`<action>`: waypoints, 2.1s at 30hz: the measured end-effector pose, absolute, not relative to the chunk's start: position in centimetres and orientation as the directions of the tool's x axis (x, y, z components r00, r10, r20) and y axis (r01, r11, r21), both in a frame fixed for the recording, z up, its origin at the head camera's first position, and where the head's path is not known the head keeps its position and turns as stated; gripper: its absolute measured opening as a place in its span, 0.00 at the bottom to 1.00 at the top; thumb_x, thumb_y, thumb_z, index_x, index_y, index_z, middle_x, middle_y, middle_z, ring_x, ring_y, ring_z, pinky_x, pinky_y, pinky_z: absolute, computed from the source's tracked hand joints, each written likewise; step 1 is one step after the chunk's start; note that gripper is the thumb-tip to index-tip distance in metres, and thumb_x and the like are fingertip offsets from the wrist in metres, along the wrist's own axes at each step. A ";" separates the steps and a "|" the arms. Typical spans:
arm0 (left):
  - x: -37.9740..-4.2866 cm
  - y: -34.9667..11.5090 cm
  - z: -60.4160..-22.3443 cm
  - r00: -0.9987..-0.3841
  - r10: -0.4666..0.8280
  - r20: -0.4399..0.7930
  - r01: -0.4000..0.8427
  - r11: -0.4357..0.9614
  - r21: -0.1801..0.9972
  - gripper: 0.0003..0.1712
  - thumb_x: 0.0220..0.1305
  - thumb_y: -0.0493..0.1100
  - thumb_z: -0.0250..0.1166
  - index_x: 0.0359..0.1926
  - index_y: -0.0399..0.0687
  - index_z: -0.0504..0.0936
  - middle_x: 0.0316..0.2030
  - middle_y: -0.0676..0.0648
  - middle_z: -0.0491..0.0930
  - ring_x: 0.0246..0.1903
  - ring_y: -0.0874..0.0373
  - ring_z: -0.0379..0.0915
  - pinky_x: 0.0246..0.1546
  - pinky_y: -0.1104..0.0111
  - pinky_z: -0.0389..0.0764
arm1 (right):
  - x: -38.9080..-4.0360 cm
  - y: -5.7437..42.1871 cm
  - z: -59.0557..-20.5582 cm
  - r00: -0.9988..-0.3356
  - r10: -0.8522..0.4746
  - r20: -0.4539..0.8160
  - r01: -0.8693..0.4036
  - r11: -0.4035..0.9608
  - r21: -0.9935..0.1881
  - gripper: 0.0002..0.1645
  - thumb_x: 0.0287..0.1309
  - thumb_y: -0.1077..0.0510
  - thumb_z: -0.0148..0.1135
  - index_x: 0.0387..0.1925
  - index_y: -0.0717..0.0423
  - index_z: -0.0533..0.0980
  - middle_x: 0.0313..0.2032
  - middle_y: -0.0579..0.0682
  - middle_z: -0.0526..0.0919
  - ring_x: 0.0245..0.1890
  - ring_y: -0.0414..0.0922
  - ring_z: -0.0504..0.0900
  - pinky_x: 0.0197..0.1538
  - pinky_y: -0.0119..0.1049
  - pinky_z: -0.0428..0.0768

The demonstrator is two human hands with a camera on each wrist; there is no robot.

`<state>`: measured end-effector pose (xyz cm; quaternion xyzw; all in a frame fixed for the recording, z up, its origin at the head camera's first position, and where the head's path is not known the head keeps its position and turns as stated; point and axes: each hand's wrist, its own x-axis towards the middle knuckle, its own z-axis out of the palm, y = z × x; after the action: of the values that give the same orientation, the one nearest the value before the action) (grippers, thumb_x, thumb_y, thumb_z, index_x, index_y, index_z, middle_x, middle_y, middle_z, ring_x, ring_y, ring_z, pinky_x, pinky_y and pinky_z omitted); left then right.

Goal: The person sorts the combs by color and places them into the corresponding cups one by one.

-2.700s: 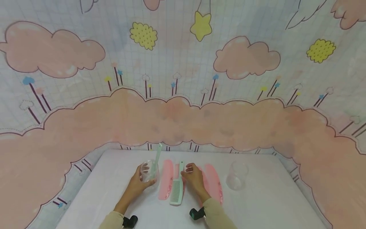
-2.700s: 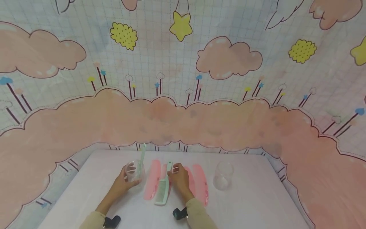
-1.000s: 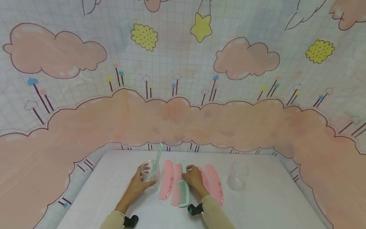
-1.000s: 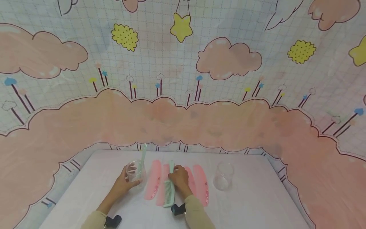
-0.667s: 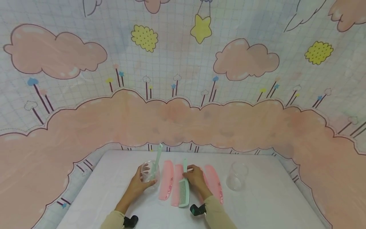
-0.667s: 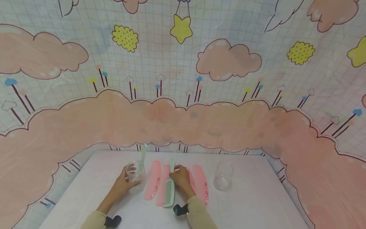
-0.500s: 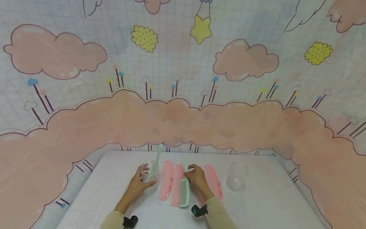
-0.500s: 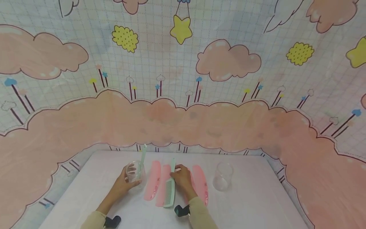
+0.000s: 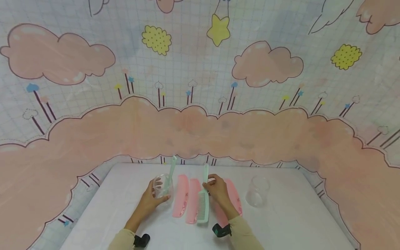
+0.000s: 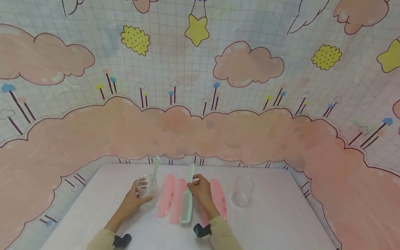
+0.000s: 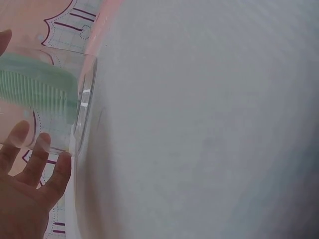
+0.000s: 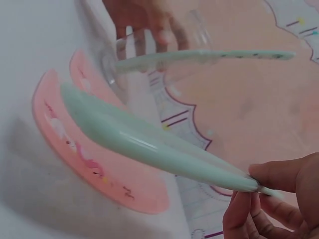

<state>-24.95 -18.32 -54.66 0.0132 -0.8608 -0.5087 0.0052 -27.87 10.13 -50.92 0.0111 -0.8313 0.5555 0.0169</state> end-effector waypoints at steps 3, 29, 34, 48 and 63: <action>-24.9 -18.3 -54.6 -1.000 -0.030 -0.007 -0.020 0.484 0.875 0.55 0.53 0.57 0.74 0.74 0.53 0.50 0.70 0.41 0.63 0.69 0.30 0.57 0.65 0.39 0.65 | -27.6 10.3 -50.1 -0.998 0.014 0.066 -0.056 0.370 -0.928 0.19 0.58 0.60 0.67 0.50 0.61 0.75 0.32 0.56 0.85 0.25 0.40 0.80 0.27 0.33 0.82; -24.4 -18.2 -54.7 -1.000 -0.030 -0.001 -0.015 0.484 0.875 0.55 0.54 0.57 0.74 0.74 0.53 0.50 0.70 0.41 0.63 0.69 0.30 0.58 0.64 0.38 0.66 | -25.4 10.6 -44.8 -0.982 0.028 0.188 -0.179 0.201 -0.963 0.20 0.57 0.62 0.68 0.52 0.59 0.75 0.33 0.57 0.83 0.26 0.40 0.80 0.30 0.40 0.86; -24.4 -18.2 -54.7 -0.999 -0.032 -0.002 -0.017 0.478 0.878 0.55 0.54 0.56 0.74 0.73 0.53 0.51 0.70 0.41 0.63 0.69 0.30 0.58 0.64 0.38 0.65 | -25.2 10.3 -44.3 -0.972 0.023 0.234 -0.226 0.188 -0.956 0.19 0.57 0.62 0.68 0.50 0.60 0.76 0.32 0.57 0.81 0.26 0.39 0.81 0.28 0.34 0.84; -24.5 -18.2 -54.6 -0.999 -0.035 0.007 -0.011 0.474 0.881 0.53 0.54 0.53 0.74 0.73 0.52 0.52 0.69 0.40 0.65 0.68 0.31 0.59 0.65 0.39 0.65 | -24.4 8.8 -42.8 -0.966 0.010 0.259 -0.256 0.113 -0.960 0.20 0.58 0.62 0.67 0.52 0.62 0.74 0.38 0.59 0.80 0.32 0.39 0.81 0.31 0.36 0.85; -24.6 -18.3 -55.1 -0.999 -0.035 0.024 0.005 0.475 0.880 0.53 0.54 0.54 0.74 0.73 0.55 0.52 0.69 0.40 0.65 0.67 0.32 0.61 0.63 0.38 0.66 | -24.4 6.8 -41.9 -0.946 0.008 0.325 -0.325 0.035 -0.945 0.18 0.58 0.64 0.66 0.50 0.64 0.74 0.39 0.61 0.79 0.31 0.39 0.82 0.31 0.36 0.86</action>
<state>-24.64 -18.25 -55.12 0.0088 -0.8586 -0.5122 0.0193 -24.43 6.80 -41.90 0.1116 -0.7092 0.6854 0.1214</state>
